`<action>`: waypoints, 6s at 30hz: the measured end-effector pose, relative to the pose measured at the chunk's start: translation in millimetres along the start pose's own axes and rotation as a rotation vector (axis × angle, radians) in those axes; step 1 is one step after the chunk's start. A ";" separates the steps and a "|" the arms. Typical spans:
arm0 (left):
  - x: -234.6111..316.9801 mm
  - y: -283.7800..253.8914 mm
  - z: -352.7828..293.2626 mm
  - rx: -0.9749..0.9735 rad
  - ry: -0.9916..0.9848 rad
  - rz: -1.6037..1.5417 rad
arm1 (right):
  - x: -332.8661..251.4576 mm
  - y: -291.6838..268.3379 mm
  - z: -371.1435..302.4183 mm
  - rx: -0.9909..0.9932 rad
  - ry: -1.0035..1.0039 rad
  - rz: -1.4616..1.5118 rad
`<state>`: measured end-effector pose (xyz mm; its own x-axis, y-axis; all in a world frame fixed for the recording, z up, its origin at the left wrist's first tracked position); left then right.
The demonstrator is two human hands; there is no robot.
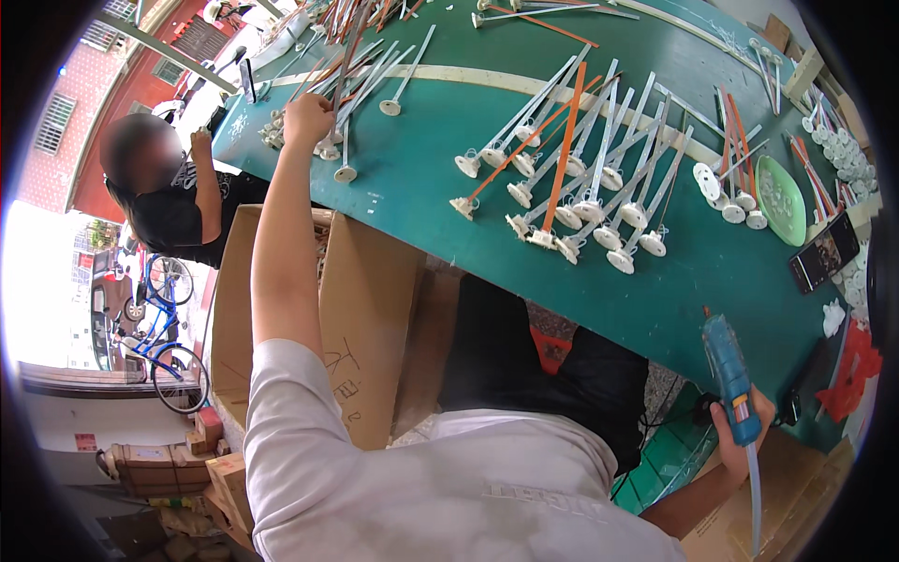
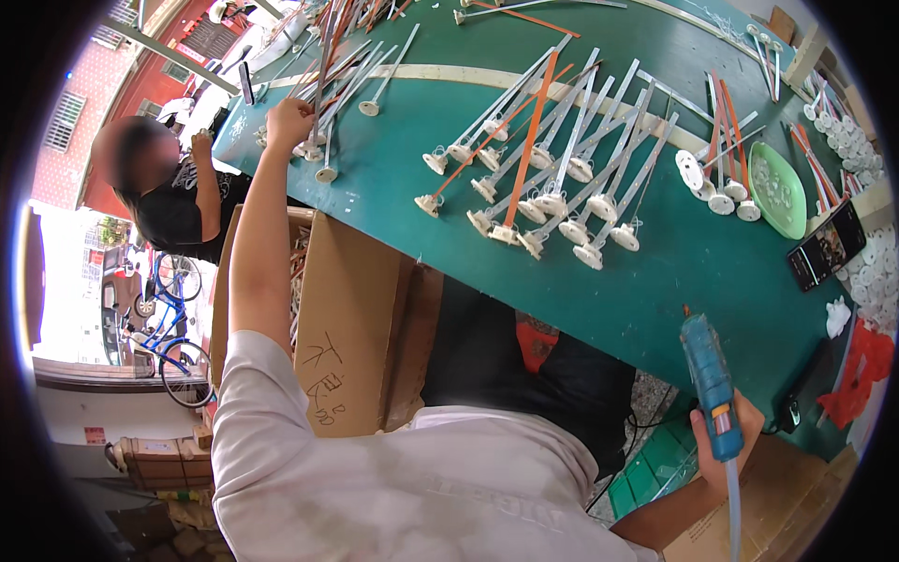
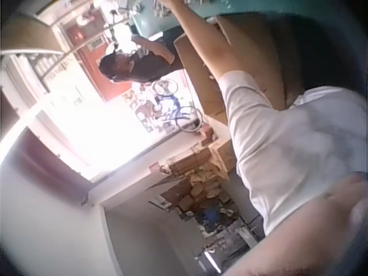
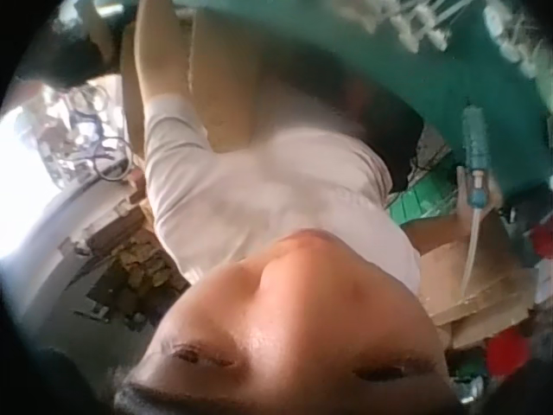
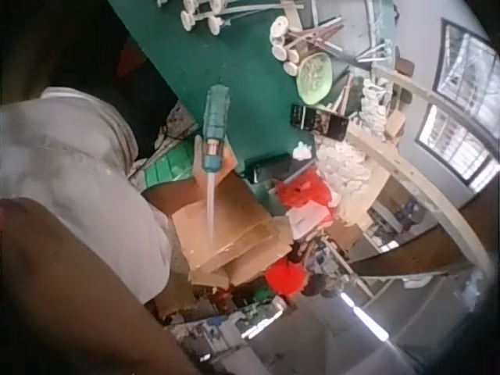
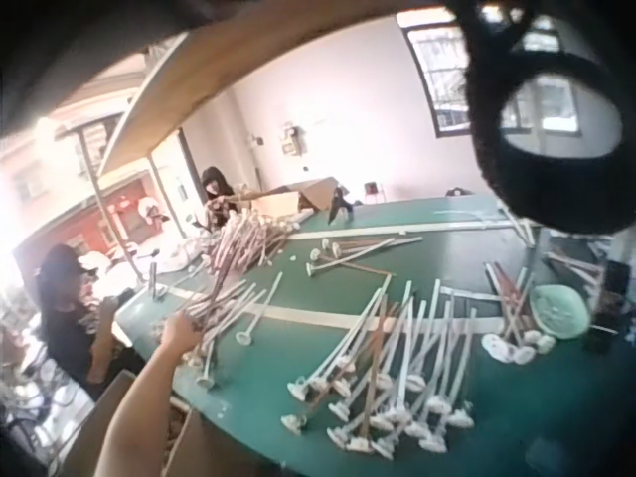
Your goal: The recorder is using a hot glue gun to attach small plastic base components to white plastic stems on an assembly line.
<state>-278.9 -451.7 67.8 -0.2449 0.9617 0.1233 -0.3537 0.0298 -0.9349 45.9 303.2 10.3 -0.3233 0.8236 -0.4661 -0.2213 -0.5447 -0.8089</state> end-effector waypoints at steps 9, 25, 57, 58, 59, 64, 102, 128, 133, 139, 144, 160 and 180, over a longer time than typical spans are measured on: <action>77.0 -67.9 -103.1 0.232 -0.099 -1.188 | 7.9 36.8 -9.7 -0.012 0.582 0.790; 337.1 -25.8 -330.4 -0.020 0.305 -1.057 | -86.1 114.2 -18.2 -0.399 0.337 0.708; 338.2 -26.7 -341.0 0.047 0.445 -1.043 | -103.2 133.3 0.7 -0.105 0.231 0.711; 337.9 -27.1 -340.9 0.059 0.438 -1.050 | -101.8 133.8 0.6 -0.126 0.262 0.721; 338.6 -30.3 -340.7 0.060 0.442 -1.052 | -102.3 132.1 1.2 -0.121 0.262 0.719; 348.3 -32.9 -325.9 -0.136 0.630 -1.262 | -100.9 129.7 1.2 -0.156 0.348 0.764; 330.7 -8.5 -307.5 -0.137 0.438 -1.151 | -110.8 129.4 14.1 -0.112 0.165 0.619; 334.1 -11.5 -307.0 -0.161 0.496 -1.106 | -119.1 127.3 17.1 -0.095 0.181 0.582; 332.7 -10.7 -307.4 -0.156 0.485 -1.109 | -117.4 127.5 14.9 -0.097 0.195 0.577; 332.0 -10.5 -306.6 -0.160 0.469 -1.113 | -118.0 124.5 10.6 -0.110 0.238 0.506; 332.4 -10.3 -307.3 -0.160 0.481 -1.114 | -108.8 137.7 -0.1 -0.251 0.342 0.529; 334.6 -14.1 -307.1 -0.169 0.490 -1.110 | -82.8 17.3 49.7 -0.352 -0.031 -0.268; 341.9 -24.0 -309.2 -0.205 0.544 -1.013 | -165.9 75.7 54.0 -0.117 -0.574 -0.814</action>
<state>-75.0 -39.4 29.4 0.5025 0.4608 0.7315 -0.0004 0.8462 -0.5328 33.1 116.7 45.7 -0.5153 0.7206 0.4639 -0.4911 0.1953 -0.8489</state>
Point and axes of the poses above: each hand's wrist, its own z-axis towards the middle knuckle, its own y-axis out of the palm, x = y × z, the point moved 9 cm from there along z, towards the middle knuckle, and after that the axes turned 5 degrees about -z, right-handed, at the moved point
